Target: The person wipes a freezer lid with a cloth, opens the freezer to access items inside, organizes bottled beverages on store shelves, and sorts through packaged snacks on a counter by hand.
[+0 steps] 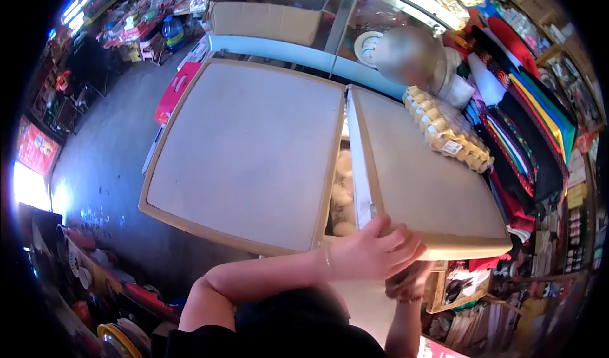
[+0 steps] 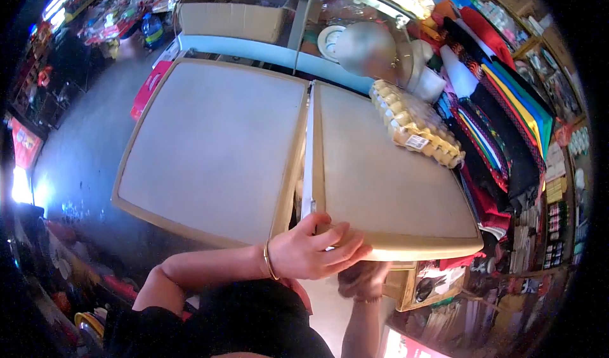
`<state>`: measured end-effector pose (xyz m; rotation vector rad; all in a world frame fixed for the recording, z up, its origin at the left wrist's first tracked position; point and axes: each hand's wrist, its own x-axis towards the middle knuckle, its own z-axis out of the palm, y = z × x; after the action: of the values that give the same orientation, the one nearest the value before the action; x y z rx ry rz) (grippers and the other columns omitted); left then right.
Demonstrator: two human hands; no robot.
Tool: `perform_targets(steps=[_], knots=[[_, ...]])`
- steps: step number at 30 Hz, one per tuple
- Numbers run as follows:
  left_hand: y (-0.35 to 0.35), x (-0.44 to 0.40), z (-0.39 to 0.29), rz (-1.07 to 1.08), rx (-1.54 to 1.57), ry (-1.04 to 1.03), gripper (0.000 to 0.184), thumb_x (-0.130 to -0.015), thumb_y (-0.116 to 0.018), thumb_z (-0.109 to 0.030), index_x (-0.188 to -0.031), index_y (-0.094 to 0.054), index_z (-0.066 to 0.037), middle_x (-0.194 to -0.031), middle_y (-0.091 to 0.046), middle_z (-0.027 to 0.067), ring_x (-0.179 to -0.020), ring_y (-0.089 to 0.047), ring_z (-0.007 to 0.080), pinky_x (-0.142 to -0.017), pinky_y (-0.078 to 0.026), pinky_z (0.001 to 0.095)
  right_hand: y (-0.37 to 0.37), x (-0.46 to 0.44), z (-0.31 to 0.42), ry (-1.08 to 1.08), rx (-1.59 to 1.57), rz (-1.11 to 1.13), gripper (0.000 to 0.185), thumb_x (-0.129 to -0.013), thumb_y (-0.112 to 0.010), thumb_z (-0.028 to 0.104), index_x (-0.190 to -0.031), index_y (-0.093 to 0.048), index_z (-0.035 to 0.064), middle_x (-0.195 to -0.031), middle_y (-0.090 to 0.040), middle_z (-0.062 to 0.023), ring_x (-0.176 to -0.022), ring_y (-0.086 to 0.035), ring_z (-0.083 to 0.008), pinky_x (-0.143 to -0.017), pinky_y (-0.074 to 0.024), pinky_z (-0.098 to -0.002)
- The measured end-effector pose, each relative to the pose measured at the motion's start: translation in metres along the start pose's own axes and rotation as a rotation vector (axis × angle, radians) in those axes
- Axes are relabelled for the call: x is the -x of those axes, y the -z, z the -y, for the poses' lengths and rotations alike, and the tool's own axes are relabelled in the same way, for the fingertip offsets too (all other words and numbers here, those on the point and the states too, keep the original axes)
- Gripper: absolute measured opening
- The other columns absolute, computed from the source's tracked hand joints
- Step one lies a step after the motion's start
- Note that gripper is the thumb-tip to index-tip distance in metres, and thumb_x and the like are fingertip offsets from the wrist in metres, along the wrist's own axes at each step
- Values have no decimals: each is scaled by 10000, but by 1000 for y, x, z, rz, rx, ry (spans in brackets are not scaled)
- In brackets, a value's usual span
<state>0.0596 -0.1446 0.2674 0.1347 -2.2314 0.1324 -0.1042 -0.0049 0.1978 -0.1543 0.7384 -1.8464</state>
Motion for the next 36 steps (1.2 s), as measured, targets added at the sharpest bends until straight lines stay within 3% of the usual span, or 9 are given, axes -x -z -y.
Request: perform_targets(steps=[4,11,12,14,15,18,25,29,36], knots=[[5,-14,9,16,89,49,407,-720,-603,-207,-1121,-617,-137,-1083,-539,-1,-1001,-503,172,-739,-447,311,-6,-31,-16,-30,151,-64,604,-867,-491,411,-1349,-354,74,-1290,-451,-115,-1176,-453,-279,-1006,-378,-400],[9,-24,23,64,120,11,421,-726,-569,-182,-1136,-604,-95,-1104,-570,34,-960,-532,194,-704,-447,275,8,-109,-39,164,1347,-94,585,-883,-468,409,-1351,-348,79,-1287,-448,-116,-1186,-441,-274,-1009,-369,-399],[7,-26,24,14,172,23,430,-657,-542,-210,-1019,-613,12,-1085,-521,131,-978,-474,257,-712,-440,345,8,-127,-52,203,1508,-54,582,-885,-465,409,-1351,-347,80,-1286,-448,-116,-1187,-439,-273,-1010,-368,-399],[13,-30,35,55,94,15,384,-700,-590,-174,-1078,-630,-116,-1124,-567,29,-954,-527,165,-699,-444,277,6,-159,-78,253,1743,27,577,-890,-458,408,-1352,-345,81,-1286,-447,-116,-1190,-436,-272,-1011,-366,-399],[9,-28,35,61,92,19,384,-700,-590,-174,-1078,-630,-116,-1124,-567,29,-954,-527,165,-699,-444,277,5,-172,-90,265,1808,55,574,-892,-455,408,-1352,-344,82,-1285,-447,-116,-1191,-434,-271,-1011,-365,-398],[16,-31,49,3,164,-24,417,-683,-578,-222,-1052,-617,-32,-1025,-559,87,-916,-524,224,-681,-448,332,5,-196,-112,269,1877,115,566,-899,-445,407,-1353,-342,84,-1284,-445,-116,-1195,-429,-268,-1012,-361,-398],[-2,-28,33,-122,93,55,383,-686,-585,-195,-1027,-627,-25,-991,-570,77,-893,-537,215,-686,-448,328,-5,-219,-130,260,1920,198,548,-915,-422,405,-1354,-335,89,-1281,-443,-116,-1204,-418,-263,-1016,-353,-397],[13,-35,53,-22,107,-25,354,-689,-592,-186,-1005,-634,-30,-980,-573,74,-889,-539,215,-691,-448,328,-8,-219,-135,237,1938,218,537,-925,-409,404,-1355,-332,92,-1279,-441,-116,-1210,-411,-260,-1017,-348,-397],[-4,-29,41,-95,101,90,328,-687,-574,-202,-947,-634,-12,-987,-570,87,-890,-538,227,-691,-459,339,-7,-235,-157,276,1953,296,519,-941,-386,401,-1357,-325,97,-1276,-438,-116,-1219,-399,-254,-1021,-340,-396]])
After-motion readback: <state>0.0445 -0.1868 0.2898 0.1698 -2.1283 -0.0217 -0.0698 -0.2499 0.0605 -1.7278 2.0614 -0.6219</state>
